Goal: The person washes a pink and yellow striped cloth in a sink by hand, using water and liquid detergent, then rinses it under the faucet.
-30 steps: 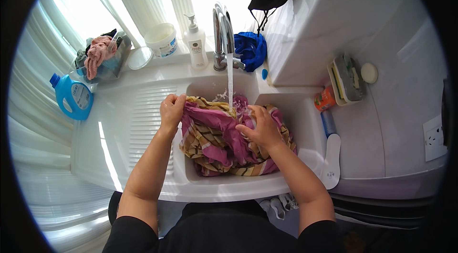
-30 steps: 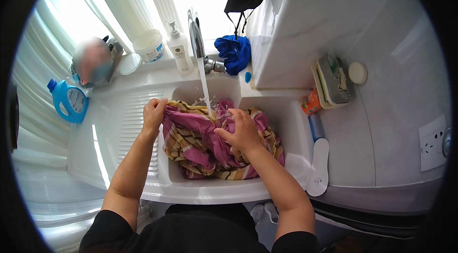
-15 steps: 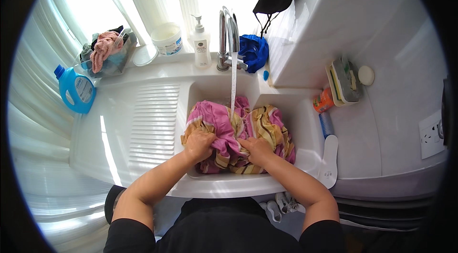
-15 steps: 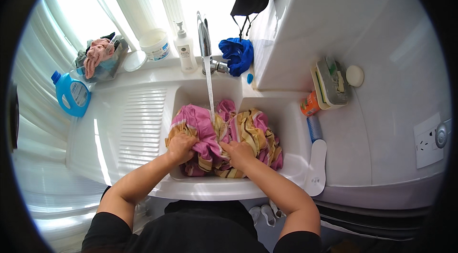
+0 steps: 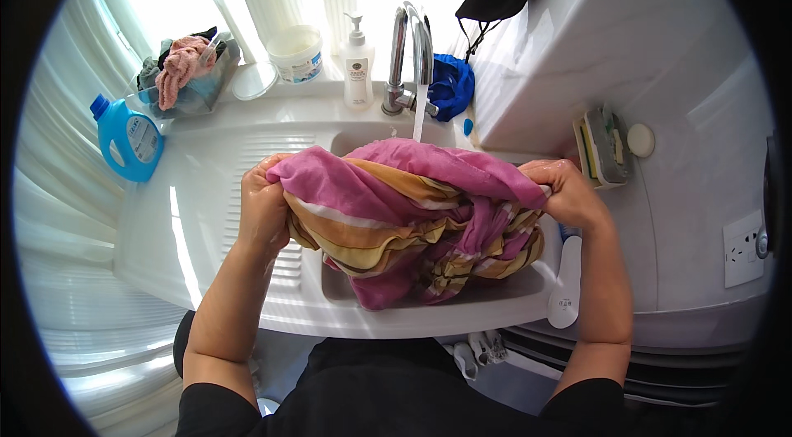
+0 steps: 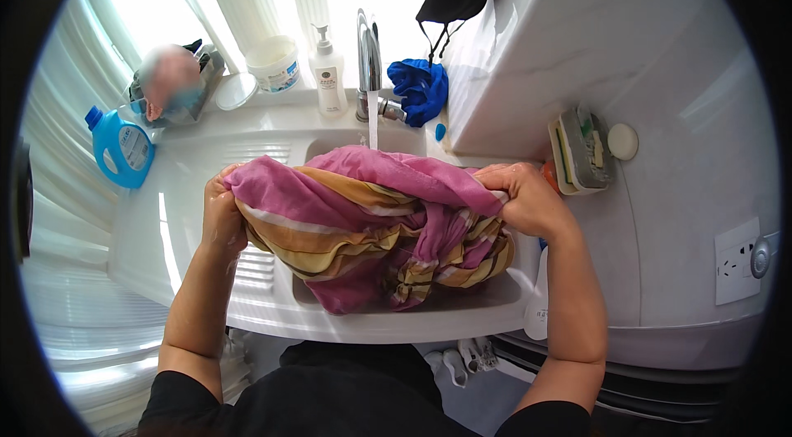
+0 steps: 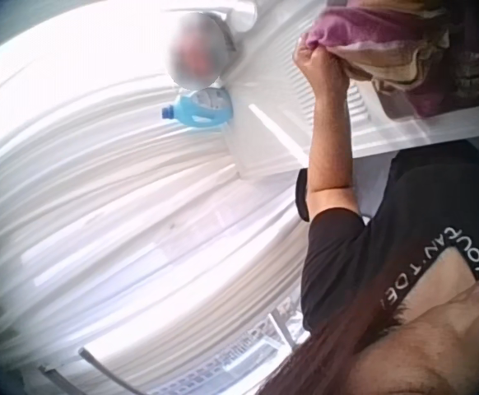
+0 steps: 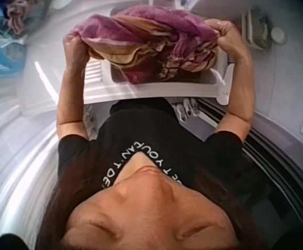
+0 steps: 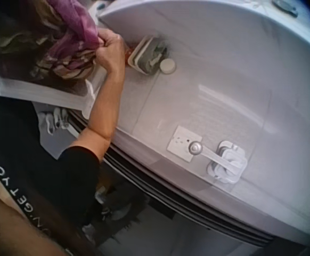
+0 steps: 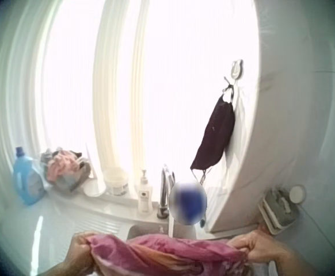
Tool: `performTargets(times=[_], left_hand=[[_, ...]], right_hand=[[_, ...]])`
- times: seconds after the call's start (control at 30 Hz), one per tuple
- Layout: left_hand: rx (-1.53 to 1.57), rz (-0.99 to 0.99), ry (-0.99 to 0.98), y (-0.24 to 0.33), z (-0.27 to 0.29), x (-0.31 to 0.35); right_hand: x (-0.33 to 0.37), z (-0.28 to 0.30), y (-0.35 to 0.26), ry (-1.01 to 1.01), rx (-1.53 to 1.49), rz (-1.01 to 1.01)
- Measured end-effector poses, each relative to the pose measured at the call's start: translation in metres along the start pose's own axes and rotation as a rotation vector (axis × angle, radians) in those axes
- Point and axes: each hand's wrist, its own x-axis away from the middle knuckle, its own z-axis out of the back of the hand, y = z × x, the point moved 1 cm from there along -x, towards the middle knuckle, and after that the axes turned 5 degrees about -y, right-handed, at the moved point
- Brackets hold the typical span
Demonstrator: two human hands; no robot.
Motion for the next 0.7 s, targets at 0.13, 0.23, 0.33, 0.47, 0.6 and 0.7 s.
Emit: performTargets(times=[0.13, 0.23, 0.33, 0.47, 0.6, 0.7], left_hand=[[-0.206, 0.059, 0.130, -0.053, 0.045, -0.022], [-1.150, -0.318, 0.072, -0.076, 0.055, -0.019], [-1.141, -0.625, -0.145, -0.061, -0.004, 0.003], [-1.041, -0.399, -0.789, -0.120, -0.040, 0.033], [-1.747, -0.542, -0.623, -0.178, -0.018, 0.028], [-1.561, -0.111, -0.601, -0.172, 0.014, 0.010]], right_hand=[[-0.020, -0.039, 0.083, -0.060, 0.019, -0.200], [-0.021, -0.098, 0.090, 0.184, 0.677, -0.114], [-0.012, -0.135, 0.073, 0.096, 0.548, 0.166], [-0.013, -0.199, 0.100, -0.097, 0.696, 0.299], [-0.020, -0.213, 0.118, -0.036, 0.991, 0.183], [-0.015, -0.193, 0.090, -0.084, 0.769, 0.089]])
